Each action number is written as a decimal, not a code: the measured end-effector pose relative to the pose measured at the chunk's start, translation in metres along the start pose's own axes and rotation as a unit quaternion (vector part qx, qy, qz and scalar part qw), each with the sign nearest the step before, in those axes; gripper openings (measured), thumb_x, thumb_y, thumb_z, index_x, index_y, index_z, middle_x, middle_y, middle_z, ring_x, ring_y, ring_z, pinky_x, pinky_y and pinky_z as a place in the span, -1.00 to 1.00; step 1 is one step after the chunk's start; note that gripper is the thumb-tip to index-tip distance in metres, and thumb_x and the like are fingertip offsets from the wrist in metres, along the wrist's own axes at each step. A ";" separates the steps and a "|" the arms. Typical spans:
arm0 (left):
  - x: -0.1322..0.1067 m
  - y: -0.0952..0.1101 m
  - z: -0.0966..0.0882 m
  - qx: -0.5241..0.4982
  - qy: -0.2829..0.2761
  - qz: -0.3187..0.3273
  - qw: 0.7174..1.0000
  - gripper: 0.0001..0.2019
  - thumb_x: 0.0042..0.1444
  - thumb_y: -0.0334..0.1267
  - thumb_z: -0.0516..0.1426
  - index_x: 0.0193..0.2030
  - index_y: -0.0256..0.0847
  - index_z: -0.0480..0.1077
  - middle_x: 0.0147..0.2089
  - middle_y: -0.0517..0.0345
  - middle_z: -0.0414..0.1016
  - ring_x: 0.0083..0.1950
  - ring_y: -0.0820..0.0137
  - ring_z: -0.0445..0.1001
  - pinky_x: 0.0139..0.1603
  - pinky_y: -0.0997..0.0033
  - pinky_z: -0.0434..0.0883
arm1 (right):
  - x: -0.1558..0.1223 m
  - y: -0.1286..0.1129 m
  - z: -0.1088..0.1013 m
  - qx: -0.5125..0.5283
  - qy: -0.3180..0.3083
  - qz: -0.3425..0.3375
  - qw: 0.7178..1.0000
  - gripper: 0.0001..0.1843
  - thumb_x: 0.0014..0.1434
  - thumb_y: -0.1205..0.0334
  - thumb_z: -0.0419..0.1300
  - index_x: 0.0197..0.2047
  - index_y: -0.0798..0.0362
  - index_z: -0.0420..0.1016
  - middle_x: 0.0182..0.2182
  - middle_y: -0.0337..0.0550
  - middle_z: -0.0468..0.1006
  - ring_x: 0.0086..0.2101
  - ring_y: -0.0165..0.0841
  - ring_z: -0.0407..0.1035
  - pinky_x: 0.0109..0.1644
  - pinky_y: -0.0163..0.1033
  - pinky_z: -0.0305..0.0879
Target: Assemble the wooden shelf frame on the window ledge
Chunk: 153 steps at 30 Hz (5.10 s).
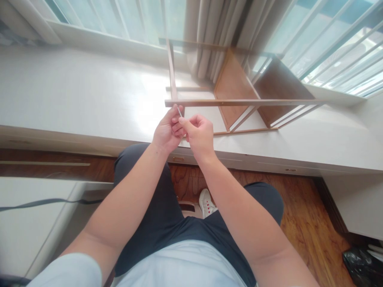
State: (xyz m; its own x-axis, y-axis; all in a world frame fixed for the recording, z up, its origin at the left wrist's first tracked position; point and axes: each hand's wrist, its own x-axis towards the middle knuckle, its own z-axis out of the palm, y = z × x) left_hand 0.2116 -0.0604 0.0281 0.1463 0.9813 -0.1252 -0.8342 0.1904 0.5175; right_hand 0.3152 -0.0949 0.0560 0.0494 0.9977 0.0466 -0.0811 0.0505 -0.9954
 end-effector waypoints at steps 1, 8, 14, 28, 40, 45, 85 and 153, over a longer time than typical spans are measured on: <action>0.000 0.000 0.000 -0.002 -0.003 -0.001 1.000 -0.84 0.28 -0.16 0.26 -0.24 -0.21 0.54 -0.60 0.40 0.21 -0.69 0.72 0.03 -0.71 0.65 0.01 | 0.000 0.000 -0.001 -0.037 0.013 -0.029 0.999 -0.58 0.11 0.02 0.42 -0.47 0.04 0.29 -0.58 -0.30 0.41 -0.59 -0.53 0.18 -0.53 -0.36 0.02; -0.002 0.002 0.005 0.000 0.034 -0.010 0.999 -0.85 0.27 -0.16 0.27 -0.23 -0.18 0.55 -0.62 0.38 0.26 -0.71 0.71 0.03 -0.74 0.65 0.01 | -0.004 -0.005 -0.002 -0.317 0.066 -0.210 0.923 -0.68 0.24 0.10 0.29 -0.45 0.03 0.32 -0.49 -0.27 0.42 -0.46 -0.45 0.19 -0.30 -0.30 0.09; -0.002 0.002 0.005 -0.001 0.039 -0.007 0.999 -0.85 0.28 -0.14 0.27 -0.18 -0.17 0.56 -0.62 0.37 0.30 -0.72 0.72 0.03 -0.74 0.65 -0.01 | -0.005 -0.005 -0.003 -0.369 0.055 -0.223 0.900 -0.70 0.27 0.07 0.24 -0.42 0.02 0.32 -0.46 -0.23 0.43 -0.43 -0.42 0.19 -0.25 -0.28 0.09; -0.002 0.001 0.003 -0.008 0.020 -0.014 1.000 -0.84 0.26 -0.11 0.28 -0.17 -0.13 0.56 -0.61 0.40 0.25 -0.71 0.69 0.10 -0.70 0.64 0.12 | -0.003 -0.006 0.006 0.088 -0.026 0.043 0.995 -0.58 0.09 0.05 0.44 -0.49 0.05 0.30 -0.57 -0.29 0.44 -0.65 -0.57 0.13 -0.59 -0.36 -0.09; -0.005 0.002 0.006 0.009 0.055 -0.029 0.998 -0.74 0.22 -0.03 0.30 -0.05 -0.09 0.56 -0.59 0.37 0.35 -0.71 0.67 0.22 -0.74 0.66 0.15 | 0.003 -0.006 0.003 0.272 -0.139 0.241 0.921 -0.59 0.13 -0.05 0.44 -0.32 0.10 0.43 -0.61 -0.45 0.30 -0.67 -0.65 -0.04 -0.63 -0.41 -0.16; -0.006 0.004 0.007 0.014 0.060 -0.034 0.998 -0.77 0.23 -0.05 0.30 -0.07 -0.10 0.56 -0.60 0.38 0.34 -0.71 0.67 0.21 -0.73 0.66 0.15 | 0.002 -0.004 0.002 0.264 -0.142 0.238 0.924 -0.57 0.13 -0.09 0.45 -0.31 0.08 0.43 -0.61 -0.46 0.30 -0.67 -0.64 -0.04 -0.63 -0.39 -0.15; -0.002 0.002 0.005 -0.025 0.018 -0.004 1.000 -0.85 0.32 -0.21 0.23 -0.24 -0.22 0.55 -0.62 0.40 0.18 -0.70 0.74 0.01 -0.71 0.67 -0.05 | 0.000 -0.010 -0.003 -0.440 0.042 -0.212 0.872 -0.69 0.28 0.14 0.23 -0.43 0.03 0.26 -0.51 -0.28 0.41 -0.46 -0.42 0.27 -0.25 -0.23 0.12; -0.005 0.003 0.006 0.001 0.055 -0.036 0.998 -0.86 0.26 -0.12 0.27 -0.19 -0.12 0.56 -0.65 0.40 0.26 -0.73 0.67 0.11 -0.70 0.64 0.10 | -0.004 -0.005 0.004 0.129 -0.097 0.122 0.979 -0.40 -0.10 -0.14 0.55 -0.44 0.04 0.26 -0.59 -0.39 0.37 -0.67 -0.63 0.03 -0.61 -0.37 -0.24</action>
State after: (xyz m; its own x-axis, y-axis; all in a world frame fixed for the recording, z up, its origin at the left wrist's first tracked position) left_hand 0.2115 -0.0643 0.0353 0.1460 0.9561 -0.2540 -0.8224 0.2600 0.5060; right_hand 0.3114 -0.0993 0.0611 -0.1900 0.9700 -0.1513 -0.3163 -0.2064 -0.9259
